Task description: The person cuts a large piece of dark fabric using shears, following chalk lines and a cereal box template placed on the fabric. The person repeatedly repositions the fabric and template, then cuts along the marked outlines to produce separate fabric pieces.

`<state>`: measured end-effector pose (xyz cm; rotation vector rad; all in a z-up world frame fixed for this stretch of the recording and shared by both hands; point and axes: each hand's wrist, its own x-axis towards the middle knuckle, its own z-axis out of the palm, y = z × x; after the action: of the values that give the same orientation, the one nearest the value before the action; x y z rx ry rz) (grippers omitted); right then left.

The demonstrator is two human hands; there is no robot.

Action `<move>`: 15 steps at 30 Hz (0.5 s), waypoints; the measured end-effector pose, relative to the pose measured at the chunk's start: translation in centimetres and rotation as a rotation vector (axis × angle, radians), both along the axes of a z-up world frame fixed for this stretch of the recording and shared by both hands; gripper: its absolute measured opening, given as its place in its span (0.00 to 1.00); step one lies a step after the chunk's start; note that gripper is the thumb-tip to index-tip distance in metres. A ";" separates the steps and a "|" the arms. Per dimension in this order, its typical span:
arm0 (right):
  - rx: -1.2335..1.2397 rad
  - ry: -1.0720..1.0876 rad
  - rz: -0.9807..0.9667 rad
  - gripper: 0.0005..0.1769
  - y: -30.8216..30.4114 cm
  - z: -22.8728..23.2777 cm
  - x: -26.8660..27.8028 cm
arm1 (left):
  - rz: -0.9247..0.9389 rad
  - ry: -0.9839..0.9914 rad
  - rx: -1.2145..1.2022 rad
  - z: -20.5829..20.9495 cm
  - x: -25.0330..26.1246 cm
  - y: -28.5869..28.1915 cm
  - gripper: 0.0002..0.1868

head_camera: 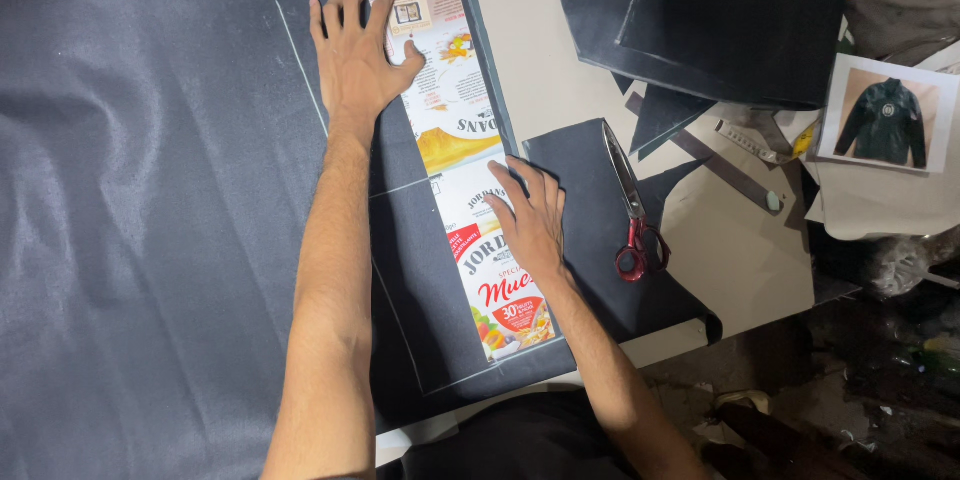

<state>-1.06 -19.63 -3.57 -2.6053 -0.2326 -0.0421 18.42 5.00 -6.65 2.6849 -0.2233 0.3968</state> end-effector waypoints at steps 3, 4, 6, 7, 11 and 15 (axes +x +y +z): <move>0.000 -0.016 0.010 0.25 -0.1 -0.1 -0.1 | -0.001 0.002 0.009 -0.3 0.0 0.1 0.39; -0.001 -0.028 0.014 0.25 -0.2 -0.1 -0.1 | -0.002 0.005 0.007 -0.3 0.1 0.0 0.38; -0.005 -0.036 0.022 0.25 -0.2 -0.2 -0.1 | 0.000 0.010 0.004 -0.4 0.1 0.1 0.38; -0.008 -0.033 0.024 0.25 -0.2 -0.2 -0.1 | 0.001 0.009 0.006 -0.5 0.1 0.1 0.39; -0.012 -0.034 0.024 0.25 -0.3 -0.4 -0.1 | 0.005 0.005 0.009 -0.6 0.2 0.1 0.39; -0.015 -0.036 0.031 0.25 -0.3 -0.5 -0.1 | 0.007 0.010 0.001 -0.7 0.2 0.1 0.39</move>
<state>-1.19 -19.90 -4.05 -2.6173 -0.2875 -0.0765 18.60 5.05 -7.33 2.6889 -0.2110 0.3862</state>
